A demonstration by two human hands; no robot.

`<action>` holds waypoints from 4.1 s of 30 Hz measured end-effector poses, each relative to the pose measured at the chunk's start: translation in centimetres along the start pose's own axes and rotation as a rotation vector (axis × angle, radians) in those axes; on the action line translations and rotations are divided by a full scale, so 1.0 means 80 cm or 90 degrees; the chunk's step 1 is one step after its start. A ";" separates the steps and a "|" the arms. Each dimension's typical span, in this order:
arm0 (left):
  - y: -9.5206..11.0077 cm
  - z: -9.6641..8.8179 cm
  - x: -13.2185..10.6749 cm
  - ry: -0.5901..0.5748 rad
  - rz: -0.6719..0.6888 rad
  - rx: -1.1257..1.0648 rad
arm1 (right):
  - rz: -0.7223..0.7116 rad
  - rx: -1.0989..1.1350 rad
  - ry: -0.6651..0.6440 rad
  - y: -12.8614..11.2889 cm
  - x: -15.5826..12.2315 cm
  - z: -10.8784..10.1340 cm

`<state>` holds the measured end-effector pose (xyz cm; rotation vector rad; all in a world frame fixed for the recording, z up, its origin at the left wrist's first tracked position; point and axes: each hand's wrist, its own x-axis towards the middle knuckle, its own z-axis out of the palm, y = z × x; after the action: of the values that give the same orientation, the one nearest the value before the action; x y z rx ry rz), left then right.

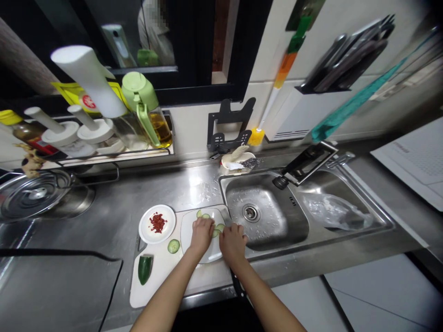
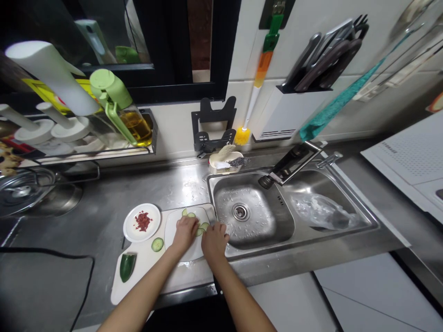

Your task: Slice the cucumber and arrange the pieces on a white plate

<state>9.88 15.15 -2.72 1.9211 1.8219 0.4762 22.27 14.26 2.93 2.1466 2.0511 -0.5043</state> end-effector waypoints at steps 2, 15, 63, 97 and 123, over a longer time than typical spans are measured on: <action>0.001 -0.003 -0.001 0.002 0.000 -0.001 | -0.004 0.004 -0.003 0.002 -0.001 0.001; 0.006 -0.004 -0.014 0.021 0.063 -0.030 | -0.040 0.013 0.008 0.006 -0.003 0.008; -0.097 -0.046 -0.141 0.277 -0.273 -0.035 | -0.246 0.068 -0.026 -0.013 -0.072 0.035; -0.064 -0.083 -0.130 0.172 -0.340 -0.644 | -0.284 0.542 -0.135 -0.055 -0.033 0.057; -0.036 -0.070 -0.104 0.029 -0.179 -0.411 | -0.118 0.686 -0.242 -0.022 -0.024 0.042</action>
<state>3.91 7.42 0.90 1.2110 1.6541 0.8826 20.00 11.48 0.67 1.9505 1.9342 -2.2414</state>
